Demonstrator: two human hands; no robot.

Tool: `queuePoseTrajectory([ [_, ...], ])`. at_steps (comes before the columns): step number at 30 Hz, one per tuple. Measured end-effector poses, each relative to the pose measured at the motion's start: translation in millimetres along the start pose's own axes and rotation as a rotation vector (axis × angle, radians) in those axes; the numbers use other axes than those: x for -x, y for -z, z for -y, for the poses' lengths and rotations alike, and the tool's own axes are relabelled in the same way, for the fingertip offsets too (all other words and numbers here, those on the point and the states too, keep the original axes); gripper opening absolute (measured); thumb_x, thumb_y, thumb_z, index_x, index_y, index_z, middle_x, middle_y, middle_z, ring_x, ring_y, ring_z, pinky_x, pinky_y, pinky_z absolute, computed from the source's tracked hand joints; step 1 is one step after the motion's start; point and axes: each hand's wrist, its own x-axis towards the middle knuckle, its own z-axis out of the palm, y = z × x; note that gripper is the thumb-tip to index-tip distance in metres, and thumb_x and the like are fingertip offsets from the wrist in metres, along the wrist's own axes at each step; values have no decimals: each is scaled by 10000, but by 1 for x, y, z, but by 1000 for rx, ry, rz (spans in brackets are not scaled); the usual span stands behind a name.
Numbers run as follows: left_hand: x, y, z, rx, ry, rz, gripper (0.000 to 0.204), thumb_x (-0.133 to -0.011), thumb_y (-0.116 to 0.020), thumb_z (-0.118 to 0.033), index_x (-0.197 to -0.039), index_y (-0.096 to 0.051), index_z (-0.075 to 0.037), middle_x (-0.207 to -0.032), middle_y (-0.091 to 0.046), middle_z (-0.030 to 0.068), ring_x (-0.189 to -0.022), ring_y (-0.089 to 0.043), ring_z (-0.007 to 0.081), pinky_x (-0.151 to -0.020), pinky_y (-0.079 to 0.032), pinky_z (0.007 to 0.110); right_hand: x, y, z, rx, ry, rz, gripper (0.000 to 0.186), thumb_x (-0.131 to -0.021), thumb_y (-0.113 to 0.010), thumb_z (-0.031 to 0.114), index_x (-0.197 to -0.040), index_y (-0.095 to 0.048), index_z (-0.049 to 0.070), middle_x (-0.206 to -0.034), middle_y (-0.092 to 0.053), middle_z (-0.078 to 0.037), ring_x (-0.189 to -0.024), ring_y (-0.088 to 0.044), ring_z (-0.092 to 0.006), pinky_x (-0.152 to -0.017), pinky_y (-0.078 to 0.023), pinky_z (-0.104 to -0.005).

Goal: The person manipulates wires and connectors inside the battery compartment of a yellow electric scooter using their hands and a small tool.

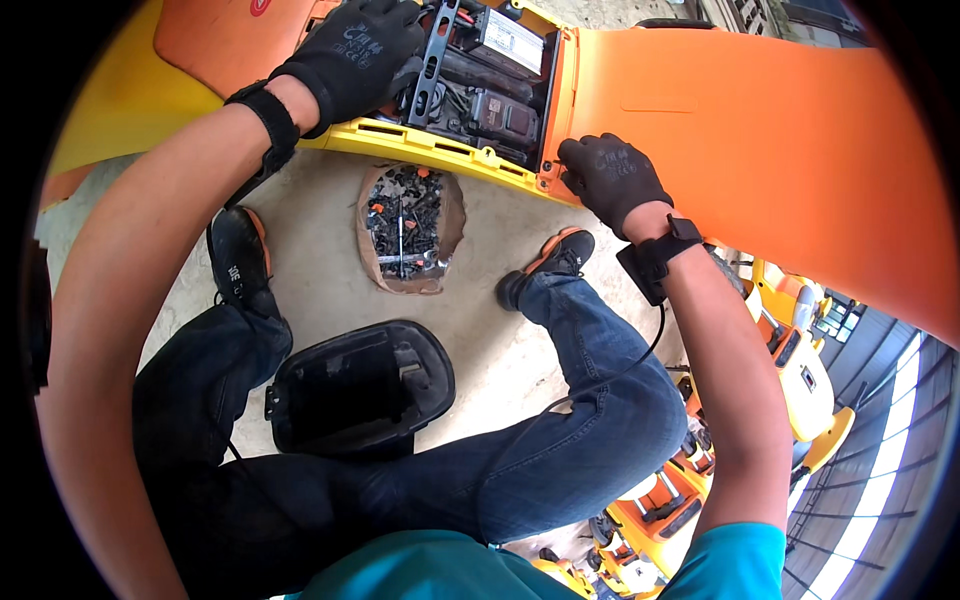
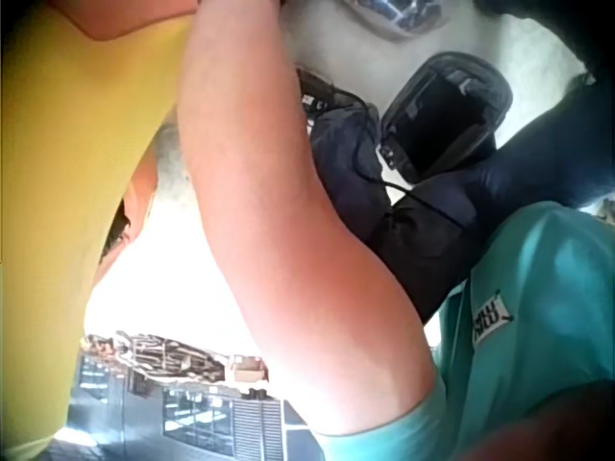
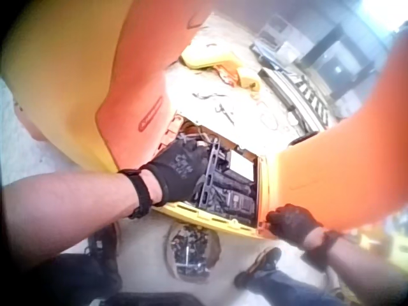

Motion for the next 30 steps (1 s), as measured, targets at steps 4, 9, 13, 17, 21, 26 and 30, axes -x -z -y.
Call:
queuePoseTrajectory([
  [4, -2, -5, -2, -25, -2, 10, 366, -845, -592, -222, -1123, -684, -3, -1260, -622, 229, -1192, -577, 354, -1009, -434, 474, 3, -2, -7, 76, 69, 16, 92, -867, -642, 128, -958, -651, 115, -932, -658, -99, -974, -626, -307, -804, -525, -430],
  [9, -5, -4, -2, -50, 6, 74, 383, -850, -584, -219, -1147, -677, 4, -1256, -626, 233, -1189, -581, 354, -1014, -433, 470, 2, -15, -10, 215, 158, -8, 192, -849, -646, 110, -1036, -678, 141, -946, -645, -74, -964, -625, -284, -808, -535, -409],
  [13, -3, -5, -2, -36, -8, -3, 388, -850, -589, -226, -1148, -676, 7, -1254, -628, 236, -1181, -586, 354, -1014, -435, 469, 2, -17, -12, 230, 184, -33, 221, -847, -647, 109, -1060, -683, 153, -943, -640, -67, -973, -624, -275, -802, -536, -407],
  [17, -4, -4, -1, 4, -7, 3, 398, -851, -591, -232, -1153, -673, 14, -1260, -624, 242, -1188, -584, 359, -1025, -429, 472, 2, -17, -10, 226, 194, -49, 227, -848, -634, 100, -1063, -678, 155, -945, -633, -59, -983, -618, -268, -808, -531, -402],
  [21, -2, -8, 1, 19, -10, -26, 407, -852, -591, -229, -1163, -669, 21, -1272, -619, 249, -1204, -577, 365, -1040, -421, 476, -3, -18, -13, 287, 265, -57, 223, -854, -612, 95, -1057, -674, 162, -958, -629, -44, -990, -608, -256, -813, -526, -389],
  [26, -2, -7, -2, -25, -7, -19, 422, -852, -592, -230, -1172, -664, 35, -1298, -606, 259, -1231, -561, 375, -1052, -415, 480, -8, -14, -15, 438, 373, -47, 220, -869, -599, 120, -1069, -671, 175, -984, -627, -26, -990, -602, -245, -802, -528, -371],
  [30, -4, -4, -3, 3, -15, 27, 423, -851, -592, -235, -1168, -666, 35, -1310, -600, 260, -1235, -556, 380, -1056, -412, 483, -14, -14, -18, 504, 446, 1, 198, -889, -590, 138, -1070, -666, 172, -979, -629, -22, -994, -616, -237, -770, -540, -371],
])
